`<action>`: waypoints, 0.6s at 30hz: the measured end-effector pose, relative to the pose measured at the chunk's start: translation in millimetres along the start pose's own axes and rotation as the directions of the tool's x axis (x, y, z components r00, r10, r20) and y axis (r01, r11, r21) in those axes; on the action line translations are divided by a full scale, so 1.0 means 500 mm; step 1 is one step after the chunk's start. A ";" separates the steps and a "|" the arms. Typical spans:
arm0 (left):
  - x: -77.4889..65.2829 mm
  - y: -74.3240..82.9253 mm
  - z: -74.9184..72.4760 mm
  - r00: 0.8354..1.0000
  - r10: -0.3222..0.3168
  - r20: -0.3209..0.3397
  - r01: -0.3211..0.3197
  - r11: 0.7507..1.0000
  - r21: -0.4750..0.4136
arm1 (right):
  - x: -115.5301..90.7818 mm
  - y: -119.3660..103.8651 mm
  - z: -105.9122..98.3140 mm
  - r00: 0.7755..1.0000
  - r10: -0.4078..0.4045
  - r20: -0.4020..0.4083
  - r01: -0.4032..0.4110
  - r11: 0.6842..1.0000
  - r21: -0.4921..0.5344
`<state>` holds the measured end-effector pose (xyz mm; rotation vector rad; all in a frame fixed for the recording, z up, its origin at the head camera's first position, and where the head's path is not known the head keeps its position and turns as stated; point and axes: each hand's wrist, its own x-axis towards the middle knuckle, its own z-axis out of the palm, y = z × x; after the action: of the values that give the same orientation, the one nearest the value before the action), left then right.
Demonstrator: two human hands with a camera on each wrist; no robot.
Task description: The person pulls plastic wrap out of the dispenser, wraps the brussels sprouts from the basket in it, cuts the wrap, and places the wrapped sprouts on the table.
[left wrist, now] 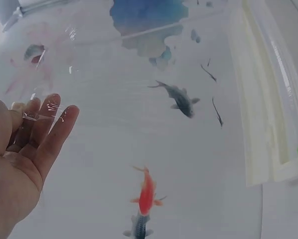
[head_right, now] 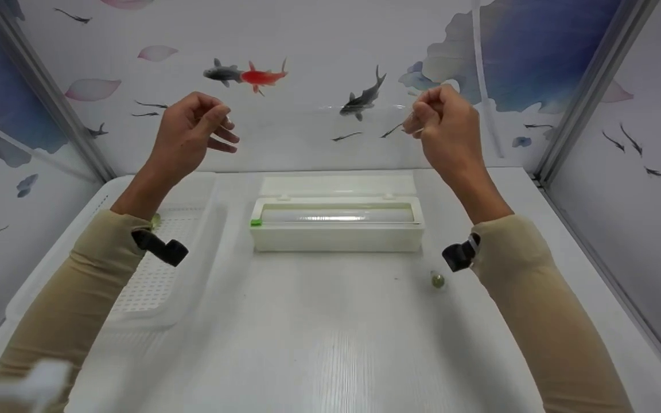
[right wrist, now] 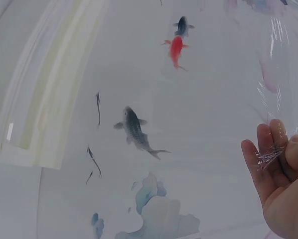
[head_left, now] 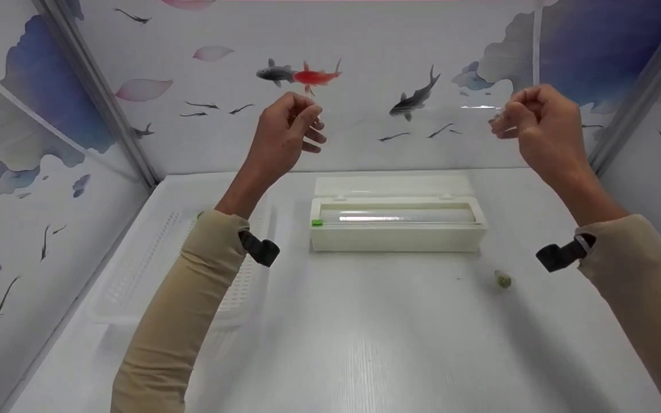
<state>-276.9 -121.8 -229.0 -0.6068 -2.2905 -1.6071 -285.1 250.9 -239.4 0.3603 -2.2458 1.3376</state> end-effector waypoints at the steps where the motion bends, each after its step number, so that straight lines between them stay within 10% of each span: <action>1: -0.008 0.000 0.000 1.000 0.013 0.002 -0.013 1.000 0.000 | -0.009 -0.001 -0.001 1.000 -0.013 -0.003 0.013 1.000 0.009; 18: -0.180 0.005 0.024 0.996 0.003 0.090 -0.005 1.000 0.016 | -0.174 0.013 -0.030 0.996 -0.085 0.030 0.081 0.991 0.110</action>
<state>-196.8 -125.8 -272.0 -0.6933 -2.3626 -1.5880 -210.7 264.9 -285.5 0.5137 -2.1658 1.4231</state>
